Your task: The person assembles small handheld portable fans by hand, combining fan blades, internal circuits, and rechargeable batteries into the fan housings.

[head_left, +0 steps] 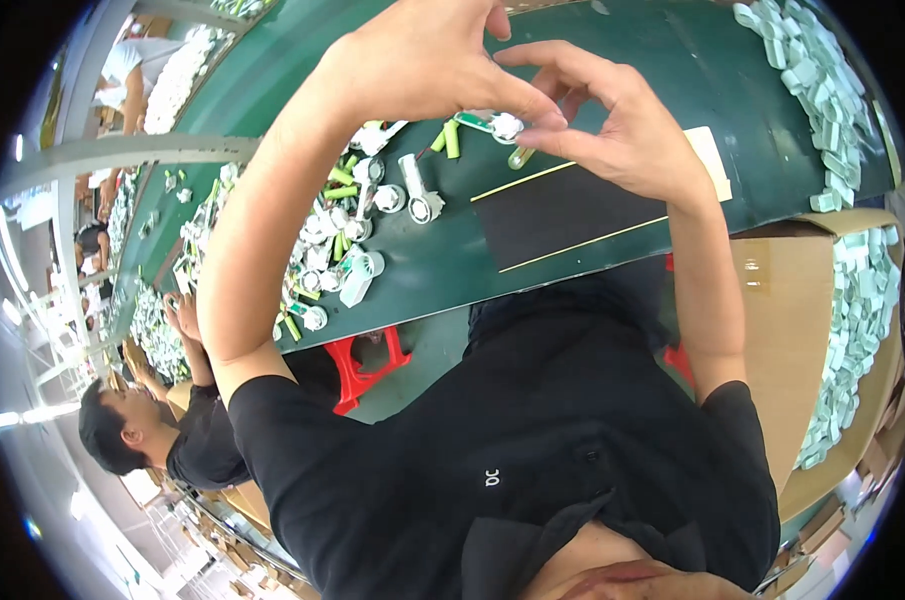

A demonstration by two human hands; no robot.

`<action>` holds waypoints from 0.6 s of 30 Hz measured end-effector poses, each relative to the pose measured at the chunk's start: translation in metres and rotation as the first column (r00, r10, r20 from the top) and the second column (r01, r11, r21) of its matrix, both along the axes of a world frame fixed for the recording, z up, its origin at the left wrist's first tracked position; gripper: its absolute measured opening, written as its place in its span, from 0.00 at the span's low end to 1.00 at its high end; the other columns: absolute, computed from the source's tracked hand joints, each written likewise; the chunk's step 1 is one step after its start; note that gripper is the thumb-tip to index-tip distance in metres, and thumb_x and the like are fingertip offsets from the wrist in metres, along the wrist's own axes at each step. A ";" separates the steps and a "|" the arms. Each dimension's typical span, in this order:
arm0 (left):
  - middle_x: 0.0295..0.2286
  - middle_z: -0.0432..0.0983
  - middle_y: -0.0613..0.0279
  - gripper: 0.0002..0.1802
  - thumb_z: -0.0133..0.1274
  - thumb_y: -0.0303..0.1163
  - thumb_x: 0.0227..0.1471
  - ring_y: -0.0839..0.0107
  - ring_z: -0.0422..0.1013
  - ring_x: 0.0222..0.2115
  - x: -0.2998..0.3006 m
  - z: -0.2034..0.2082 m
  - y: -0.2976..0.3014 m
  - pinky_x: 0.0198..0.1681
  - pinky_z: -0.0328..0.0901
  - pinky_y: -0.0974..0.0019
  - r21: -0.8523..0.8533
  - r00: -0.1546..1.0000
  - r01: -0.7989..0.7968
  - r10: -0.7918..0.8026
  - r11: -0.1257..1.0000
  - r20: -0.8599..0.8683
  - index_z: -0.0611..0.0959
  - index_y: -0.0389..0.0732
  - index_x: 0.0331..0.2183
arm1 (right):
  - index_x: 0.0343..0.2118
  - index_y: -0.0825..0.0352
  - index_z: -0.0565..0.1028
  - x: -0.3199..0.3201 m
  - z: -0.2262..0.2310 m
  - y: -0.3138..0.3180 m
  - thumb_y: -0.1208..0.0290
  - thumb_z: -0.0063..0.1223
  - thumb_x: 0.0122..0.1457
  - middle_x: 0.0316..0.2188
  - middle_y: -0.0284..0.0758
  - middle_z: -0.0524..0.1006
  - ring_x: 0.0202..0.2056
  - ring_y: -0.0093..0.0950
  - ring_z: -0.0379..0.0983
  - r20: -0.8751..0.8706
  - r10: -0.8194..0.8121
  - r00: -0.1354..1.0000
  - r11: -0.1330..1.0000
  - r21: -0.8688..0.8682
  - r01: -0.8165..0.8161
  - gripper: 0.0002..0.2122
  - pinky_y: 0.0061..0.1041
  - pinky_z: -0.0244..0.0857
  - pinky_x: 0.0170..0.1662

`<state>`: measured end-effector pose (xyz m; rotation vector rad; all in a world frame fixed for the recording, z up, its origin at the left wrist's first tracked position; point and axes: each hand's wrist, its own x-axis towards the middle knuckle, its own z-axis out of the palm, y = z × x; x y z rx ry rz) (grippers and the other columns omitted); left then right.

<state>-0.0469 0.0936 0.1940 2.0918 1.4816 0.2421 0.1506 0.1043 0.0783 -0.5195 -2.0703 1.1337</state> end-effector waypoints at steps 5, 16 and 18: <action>0.43 0.73 0.48 0.76 0.77 0.52 0.40 0.67 0.76 0.34 0.022 -0.018 0.012 0.37 0.71 0.67 -0.191 0.991 -0.057 0.080 0.980 0.110 0.45 0.28 0.70 | 0.55 0.64 0.76 0.024 -0.030 -0.007 0.70 0.68 0.58 0.31 0.27 0.80 0.32 0.16 0.73 -0.139 -0.019 0.990 0.940 -0.340 -0.029 0.21 0.21 0.67 0.35; 0.39 0.76 0.52 0.22 0.63 0.36 0.57 0.61 0.76 0.40 0.025 -0.149 0.035 0.45 0.71 0.59 0.434 0.988 -0.050 -0.019 0.899 0.155 0.79 0.34 0.48 | 0.68 0.64 0.65 0.124 -0.052 -0.033 0.80 0.68 0.54 0.32 0.31 0.76 0.34 0.19 0.76 -0.222 -0.287 0.932 0.726 -0.685 0.060 0.37 0.20 0.70 0.38; 0.48 0.71 0.43 0.20 0.62 0.32 0.55 0.45 0.71 0.49 0.020 -0.174 0.010 0.53 0.67 0.50 0.432 0.989 0.149 -0.128 0.889 -0.079 0.78 0.35 0.47 | 0.68 0.64 0.65 0.141 -0.064 -0.031 0.80 0.69 0.54 0.33 0.31 0.76 0.34 0.19 0.76 -0.188 -0.347 0.919 0.727 -0.672 0.137 0.37 0.21 0.70 0.38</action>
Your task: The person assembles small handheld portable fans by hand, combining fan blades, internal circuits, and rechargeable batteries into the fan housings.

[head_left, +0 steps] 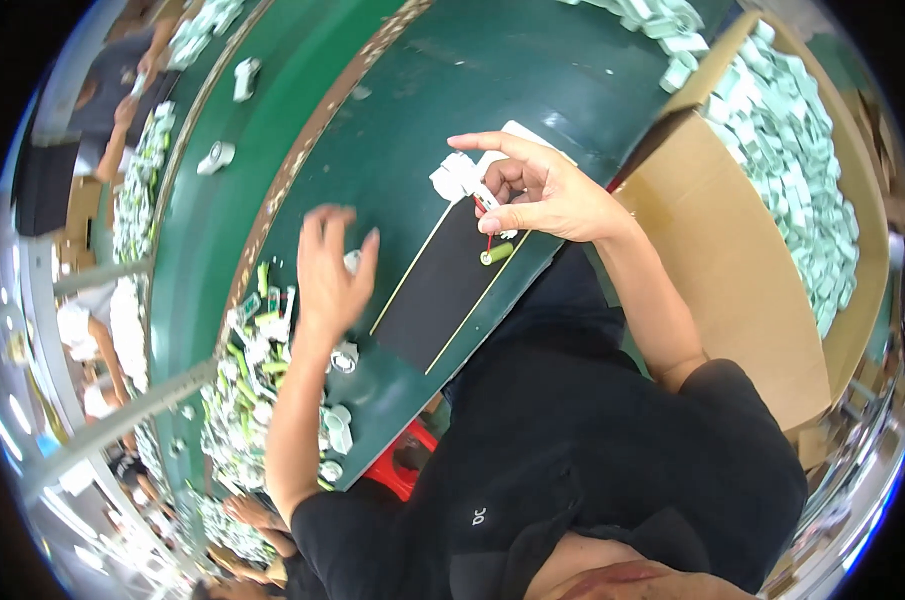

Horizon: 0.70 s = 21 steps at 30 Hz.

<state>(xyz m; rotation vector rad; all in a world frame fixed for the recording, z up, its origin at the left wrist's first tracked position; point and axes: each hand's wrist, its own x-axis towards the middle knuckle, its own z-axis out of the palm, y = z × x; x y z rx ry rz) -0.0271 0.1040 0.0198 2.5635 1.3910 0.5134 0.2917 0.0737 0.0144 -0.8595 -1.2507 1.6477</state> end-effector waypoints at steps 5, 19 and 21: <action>0.52 0.68 0.39 0.28 0.57 0.23 0.54 0.39 0.68 0.51 -0.048 -0.032 -0.033 0.55 0.66 0.49 -0.035 0.980 -0.139 0.132 0.990 -0.150 0.72 0.33 0.56 | 0.65 0.64 0.67 0.028 0.000 0.002 0.78 0.69 0.55 0.39 0.32 0.74 0.35 0.19 0.74 -0.034 -0.072 0.997 0.996 -0.054 0.070 0.34 0.22 0.70 0.38; 0.52 0.72 0.41 0.31 0.62 0.36 0.52 0.46 0.71 0.52 0.229 -0.028 0.224 0.55 0.67 0.50 -0.062 0.957 0.098 -0.077 0.993 0.279 0.75 0.34 0.55 | 0.51 0.66 0.67 0.054 0.006 -0.021 0.76 0.59 0.62 0.37 0.35 0.76 0.36 0.23 0.74 0.123 -0.347 0.930 0.934 0.129 0.332 0.16 0.27 0.68 0.40; 0.55 0.69 0.41 0.38 0.63 0.37 0.49 0.44 0.69 0.55 0.264 -0.047 0.276 0.59 0.65 0.50 -0.050 0.970 -0.010 0.022 0.999 0.244 0.71 0.34 0.59 | 0.49 0.67 0.69 0.061 0.019 -0.032 0.75 0.62 0.59 0.38 0.35 0.77 0.36 0.26 0.75 0.210 -0.379 0.901 0.916 0.225 0.333 0.17 0.28 0.69 0.40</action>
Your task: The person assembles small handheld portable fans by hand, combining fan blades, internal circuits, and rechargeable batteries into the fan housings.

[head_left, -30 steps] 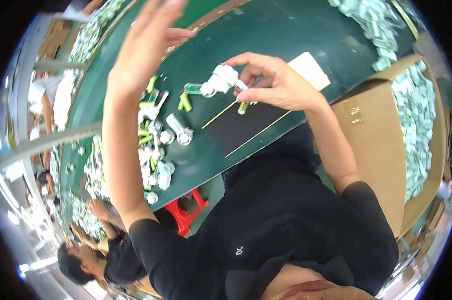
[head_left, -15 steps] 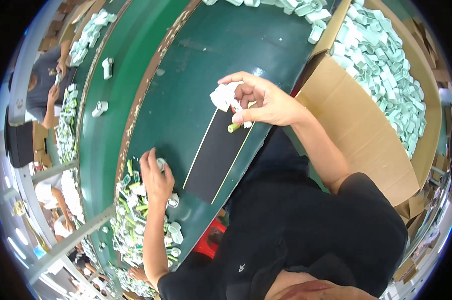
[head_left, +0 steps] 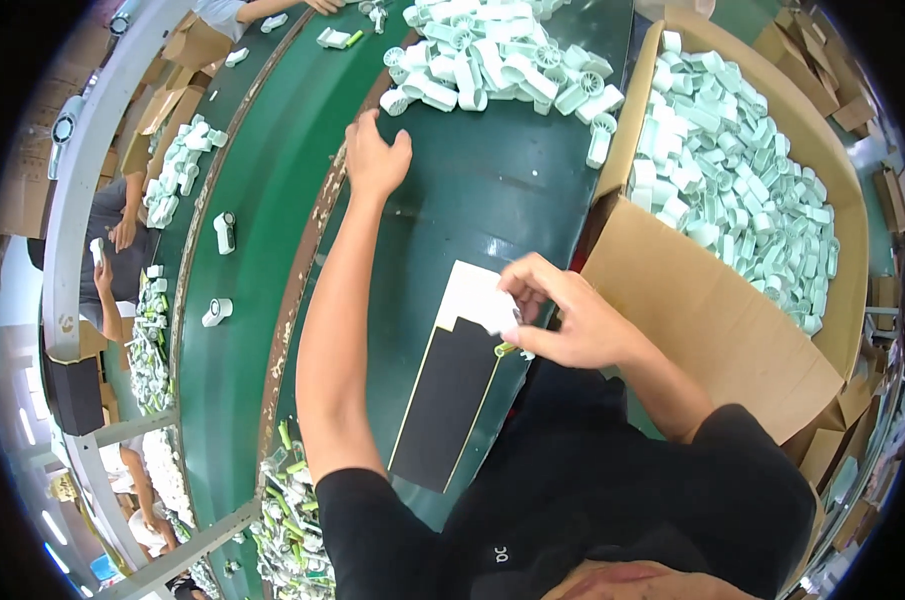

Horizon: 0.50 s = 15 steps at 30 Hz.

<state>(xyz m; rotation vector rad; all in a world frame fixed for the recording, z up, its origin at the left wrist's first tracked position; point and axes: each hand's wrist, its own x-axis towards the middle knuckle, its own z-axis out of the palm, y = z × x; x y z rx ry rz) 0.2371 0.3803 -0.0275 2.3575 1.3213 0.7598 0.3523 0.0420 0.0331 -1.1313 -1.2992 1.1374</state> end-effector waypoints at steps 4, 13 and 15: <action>0.60 0.64 0.40 0.45 0.64 0.34 0.49 0.44 0.67 0.58 0.036 -0.020 0.053 0.62 0.64 0.49 0.325 0.987 0.038 0.016 0.945 -0.163 0.64 0.37 0.65 | 0.48 0.67 0.69 0.017 0.022 -0.016 0.75 0.66 0.56 0.38 0.35 0.77 0.36 0.27 0.76 0.247 -0.081 0.966 0.997 0.027 0.077 0.19 0.28 0.69 0.40; 0.46 0.76 0.48 0.15 0.62 0.26 0.48 0.46 0.75 0.45 -0.016 -0.016 0.001 0.49 0.70 0.49 0.173 0.999 -0.034 0.026 0.984 0.046 0.80 0.38 0.41 | 0.50 0.67 0.66 0.028 0.021 -0.011 0.83 0.63 0.55 0.44 0.34 0.76 0.46 0.23 0.75 -0.090 -0.248 0.965 0.968 0.017 0.250 0.22 0.26 0.70 0.50; 0.49 0.74 0.50 0.15 0.60 0.21 0.47 0.48 0.75 0.46 -0.060 -0.009 -0.030 0.48 0.71 0.51 0.215 0.992 0.051 -0.074 0.975 0.099 0.80 0.37 0.40 | 0.52 0.65 0.65 0.028 0.014 -0.002 0.85 0.61 0.55 0.48 0.35 0.75 0.51 0.23 0.73 -0.182 -0.245 0.952 0.968 0.006 0.250 0.23 0.28 0.69 0.54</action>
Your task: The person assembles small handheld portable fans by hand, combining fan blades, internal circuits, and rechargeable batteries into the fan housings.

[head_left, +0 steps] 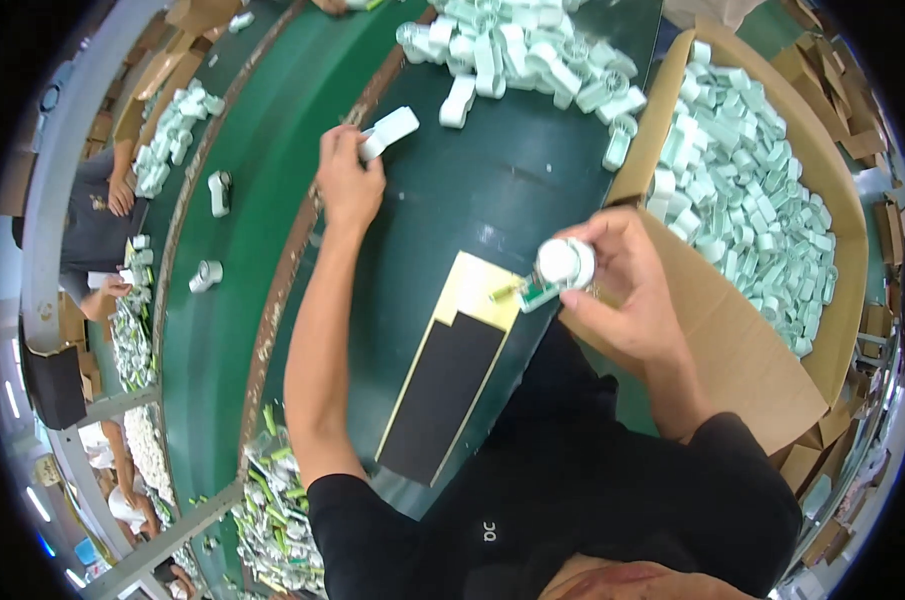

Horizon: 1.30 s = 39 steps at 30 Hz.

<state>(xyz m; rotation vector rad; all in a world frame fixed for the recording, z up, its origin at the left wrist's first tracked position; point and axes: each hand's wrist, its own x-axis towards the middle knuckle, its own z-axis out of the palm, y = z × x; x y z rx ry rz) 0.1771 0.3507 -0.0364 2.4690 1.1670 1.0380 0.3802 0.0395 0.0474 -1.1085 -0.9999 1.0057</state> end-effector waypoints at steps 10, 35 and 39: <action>0.60 0.67 0.48 0.37 0.54 0.11 0.45 0.48 0.70 0.57 -0.163 0.030 -0.154 0.56 0.70 0.52 -0.285 0.899 0.191 -0.284 0.939 -0.333 0.73 0.39 0.58 | 0.55 0.69 0.74 -0.039 0.007 0.019 0.83 0.63 0.57 0.46 0.35 0.79 0.48 0.24 0.77 -0.049 0.150 0.987 0.987 0.068 -0.146 0.22 0.27 0.72 0.53; 0.27 0.78 0.58 0.08 0.60 0.22 0.56 0.69 0.74 0.27 -0.088 0.058 -0.305 0.34 0.67 0.66 -0.402 0.836 0.075 0.162 0.912 0.524 0.82 0.31 0.38 | 0.31 0.68 0.77 -0.148 0.027 0.021 0.66 0.76 0.49 0.24 0.33 0.84 0.21 0.19 0.80 0.705 -0.391 0.592 0.907 0.405 0.117 0.16 0.17 0.69 0.23; 0.25 0.80 0.66 0.05 0.58 0.25 0.60 0.80 0.73 0.28 -0.087 0.071 -0.310 0.35 0.67 0.71 -0.509 0.700 0.220 0.229 0.832 0.677 0.83 0.32 0.35 | 0.30 0.68 0.77 -0.143 0.029 0.022 0.66 0.76 0.49 0.25 0.33 0.84 0.21 0.19 0.80 0.706 -0.321 0.631 0.932 0.355 0.077 0.16 0.17 0.70 0.23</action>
